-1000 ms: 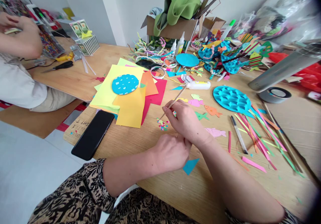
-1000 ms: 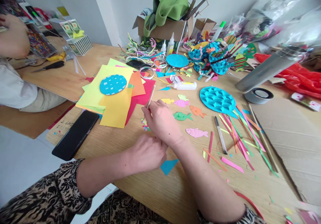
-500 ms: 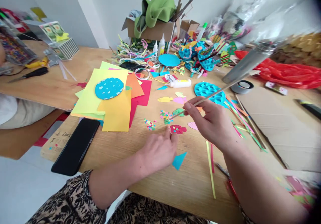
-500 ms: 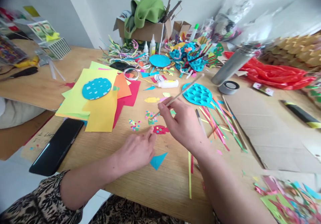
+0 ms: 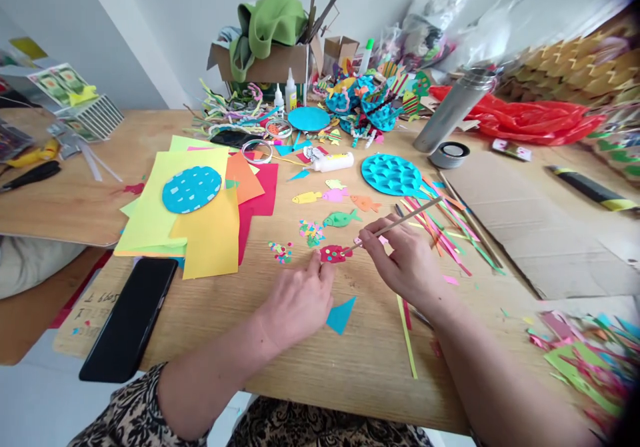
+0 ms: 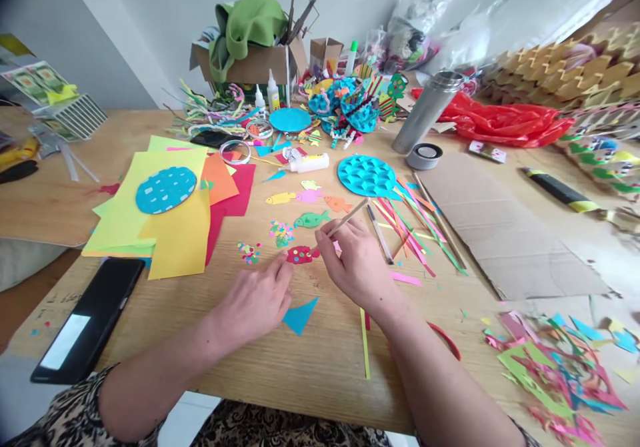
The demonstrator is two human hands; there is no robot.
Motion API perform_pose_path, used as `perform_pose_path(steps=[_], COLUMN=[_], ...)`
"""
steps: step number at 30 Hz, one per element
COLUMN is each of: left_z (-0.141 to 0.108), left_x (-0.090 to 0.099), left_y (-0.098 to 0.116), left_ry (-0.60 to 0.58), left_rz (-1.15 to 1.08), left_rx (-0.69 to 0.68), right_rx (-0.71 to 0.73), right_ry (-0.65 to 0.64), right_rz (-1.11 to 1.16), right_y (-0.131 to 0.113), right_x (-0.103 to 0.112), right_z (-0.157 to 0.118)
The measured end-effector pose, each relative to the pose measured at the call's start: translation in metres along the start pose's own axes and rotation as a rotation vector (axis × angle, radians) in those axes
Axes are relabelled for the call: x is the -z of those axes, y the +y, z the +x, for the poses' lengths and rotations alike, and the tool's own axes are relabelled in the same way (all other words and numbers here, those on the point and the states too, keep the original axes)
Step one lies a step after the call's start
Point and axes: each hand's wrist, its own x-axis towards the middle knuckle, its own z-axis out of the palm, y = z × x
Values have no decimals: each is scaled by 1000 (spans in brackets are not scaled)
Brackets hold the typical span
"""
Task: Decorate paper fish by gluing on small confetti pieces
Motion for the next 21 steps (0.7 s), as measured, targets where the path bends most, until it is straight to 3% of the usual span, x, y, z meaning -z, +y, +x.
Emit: perform_pose_path(steps=[10,21], left_z=[-1,-1], left_x=[-1,1], left_y=[0,0], left_ry=[50,22], left_rz=[17,14], left_rx=[-6,-3], right_rx=[0,21], right_ry=[-47,-41], right_rz=[14,-1], right_y=[-1,-1], right_x=[-3,-4], right_z=[-1,-1])
